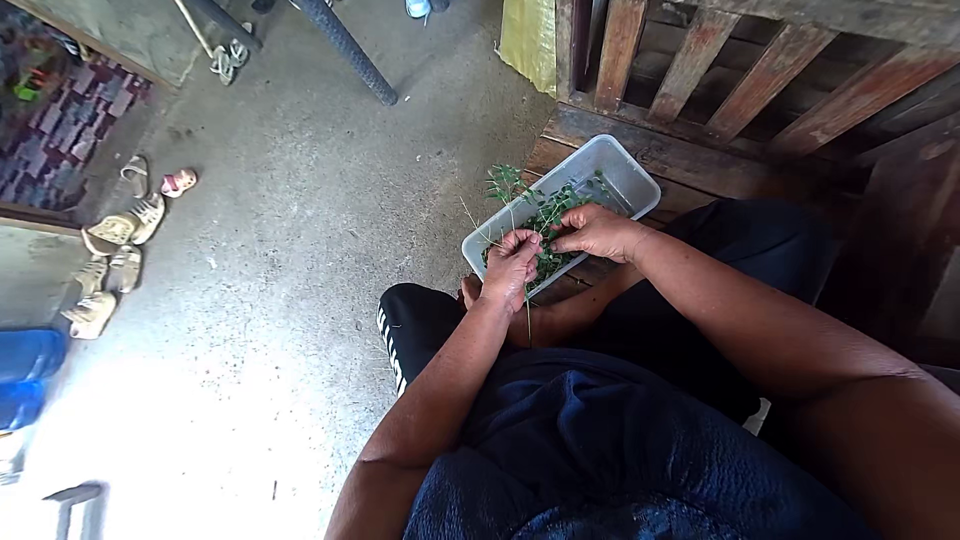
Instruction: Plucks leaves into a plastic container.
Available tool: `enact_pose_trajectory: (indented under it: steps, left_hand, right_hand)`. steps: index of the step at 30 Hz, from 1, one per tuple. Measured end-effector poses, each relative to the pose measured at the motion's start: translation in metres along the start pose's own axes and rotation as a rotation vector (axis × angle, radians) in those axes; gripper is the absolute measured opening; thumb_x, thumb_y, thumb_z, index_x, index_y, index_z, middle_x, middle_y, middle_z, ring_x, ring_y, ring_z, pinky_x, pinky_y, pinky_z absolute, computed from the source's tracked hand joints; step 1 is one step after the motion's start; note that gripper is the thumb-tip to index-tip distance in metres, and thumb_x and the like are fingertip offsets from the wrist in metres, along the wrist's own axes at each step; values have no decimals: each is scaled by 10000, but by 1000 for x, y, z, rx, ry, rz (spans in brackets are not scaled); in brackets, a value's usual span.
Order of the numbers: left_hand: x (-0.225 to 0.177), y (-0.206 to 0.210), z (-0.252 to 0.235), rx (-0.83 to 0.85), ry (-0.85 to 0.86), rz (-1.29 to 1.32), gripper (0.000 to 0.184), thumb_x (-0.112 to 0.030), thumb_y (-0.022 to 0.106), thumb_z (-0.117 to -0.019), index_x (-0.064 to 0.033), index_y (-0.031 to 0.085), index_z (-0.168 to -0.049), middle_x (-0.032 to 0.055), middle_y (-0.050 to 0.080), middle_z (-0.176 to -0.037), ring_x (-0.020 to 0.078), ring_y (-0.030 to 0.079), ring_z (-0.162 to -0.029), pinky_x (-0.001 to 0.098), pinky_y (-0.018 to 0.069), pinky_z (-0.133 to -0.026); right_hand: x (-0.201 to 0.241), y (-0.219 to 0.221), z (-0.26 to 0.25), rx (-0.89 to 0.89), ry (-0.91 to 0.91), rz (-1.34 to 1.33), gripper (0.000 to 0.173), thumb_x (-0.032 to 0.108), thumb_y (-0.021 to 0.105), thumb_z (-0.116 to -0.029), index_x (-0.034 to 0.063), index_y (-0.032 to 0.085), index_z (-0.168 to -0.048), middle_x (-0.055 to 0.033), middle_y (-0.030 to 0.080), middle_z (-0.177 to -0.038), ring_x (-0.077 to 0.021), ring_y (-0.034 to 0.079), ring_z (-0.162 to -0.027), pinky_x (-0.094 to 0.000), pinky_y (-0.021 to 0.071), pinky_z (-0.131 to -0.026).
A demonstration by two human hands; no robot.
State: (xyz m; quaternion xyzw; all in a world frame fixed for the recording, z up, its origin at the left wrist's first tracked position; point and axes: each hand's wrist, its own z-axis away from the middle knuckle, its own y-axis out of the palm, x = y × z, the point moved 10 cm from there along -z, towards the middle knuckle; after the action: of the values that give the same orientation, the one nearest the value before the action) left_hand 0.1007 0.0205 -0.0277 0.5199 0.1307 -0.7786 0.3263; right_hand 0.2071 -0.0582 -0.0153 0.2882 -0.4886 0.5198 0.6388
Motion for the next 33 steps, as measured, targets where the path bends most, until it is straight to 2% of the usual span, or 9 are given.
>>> enact_pose_trajectory:
  steps: [3,7,12,19,25,28,29,31,33]
  left_hand:
    - [1,3,0,7,-4,-8,69,-57,538,-1049,-67,598,-1017,-4,605,-816,10,434,-515,141,359,-459]
    - [-3,-2,-2,-27,26,25,79,-54,528,-1052,-71,586,-1001,-5,600,-811,12,437,-511,141,373,-460]
    - [-2,-5,-1,-18,10,20,73,-56,531,-1051,-66,590,-1010,-1,598,-811,12,438,-510,139,371,-458]
    - [-1,-5,-1,-46,10,11,83,-54,542,-1045,-64,610,-997,-7,599,-785,8,421,-497,141,351,-446]
    - [-12,-19,-3,-73,105,-105,43,-53,575,-1028,-49,616,-1015,-4,613,-807,3,413,-493,143,339,-445]
    - [-16,-16,-2,-49,184,-199,51,-51,641,-993,-28,681,-1014,-10,650,-801,-2,447,-521,150,357,-466]
    - [-17,-16,-2,-44,201,-207,61,-46,652,-986,-22,697,-1019,-9,660,-812,-2,467,-540,151,370,-478]
    - [-17,-13,-1,-37,218,-207,88,-28,656,-979,-12,716,-1042,-4,690,-851,-10,498,-569,149,392,-496]
    - [-17,-12,-1,-33,221,-210,95,-31,654,-980,-13,716,-1050,-4,694,-863,-11,518,-588,148,408,-510]
  right_hand:
    - [-3,-4,-1,-26,13,22,74,68,700,-948,2,666,-942,-58,646,-858,-91,600,-773,-283,506,-756]
    - [-3,1,0,27,37,151,47,46,684,-945,5,664,-932,-75,643,-869,-123,589,-780,-324,489,-752]
    - [2,-6,1,20,9,-3,148,26,649,-957,-18,668,-1098,-99,658,-1031,-126,602,-912,-318,497,-846]
    - [6,-10,-1,-95,-69,15,69,45,673,-975,2,653,-925,-32,650,-864,-56,624,-798,-235,531,-797]
    - [9,-28,1,-168,-55,246,169,116,605,-1035,1,717,-982,-80,687,-898,-116,627,-820,-315,515,-814]
    - [12,-47,2,-275,-40,417,265,137,513,-1076,-48,696,-1126,-239,682,-1103,-348,651,-1062,-545,474,-976]
    - [17,-58,6,-365,-64,415,283,123,508,-1068,-52,684,-1204,-260,669,-1193,-373,649,-1128,-550,476,-1025]
    - [31,-77,19,-554,-228,345,262,96,525,-1033,-39,683,-1194,-225,659,-1195,-299,660,-1030,-441,528,-936]
    - [46,-76,26,-559,-431,254,227,55,517,-1001,-24,699,-1111,-155,687,-1086,-157,649,-876,-305,543,-802]
